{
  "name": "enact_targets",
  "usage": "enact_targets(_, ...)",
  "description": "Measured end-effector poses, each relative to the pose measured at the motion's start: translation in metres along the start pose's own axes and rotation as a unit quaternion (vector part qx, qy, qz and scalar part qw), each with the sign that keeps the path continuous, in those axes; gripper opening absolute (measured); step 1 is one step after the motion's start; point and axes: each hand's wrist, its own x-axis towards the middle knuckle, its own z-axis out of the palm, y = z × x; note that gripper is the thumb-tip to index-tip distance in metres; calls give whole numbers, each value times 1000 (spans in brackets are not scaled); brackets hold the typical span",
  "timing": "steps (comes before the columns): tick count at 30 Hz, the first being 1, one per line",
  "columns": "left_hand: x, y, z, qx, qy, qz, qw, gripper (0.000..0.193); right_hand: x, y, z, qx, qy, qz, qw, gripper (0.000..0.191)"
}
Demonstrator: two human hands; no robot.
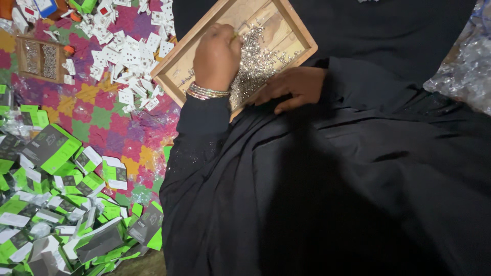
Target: The person sits on the floor with a wooden tray of small metal screws on their lap and picks screws one at a time, using a small handheld tool to lift them from the tray. Scattered electrical switch plates and boxes surround them on the floor mat.
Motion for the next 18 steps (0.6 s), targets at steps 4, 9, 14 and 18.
enact_targets(4,8,7,28,10,-13,40,999,12,-1,-1,0,9,11,-7,1000,45)
enact_targets(9,31,12,71,112,-17,105,988,25,-3,10,3,-4,16,-29,999,44)
enact_targets(14,33,14,86,199,-65,120,970,7,-8,25,8,-8,20,-34,999,44)
enact_targets(18,32,18,77,187,-66,131,971,7,-8,27,8,3,22,-37,999,43)
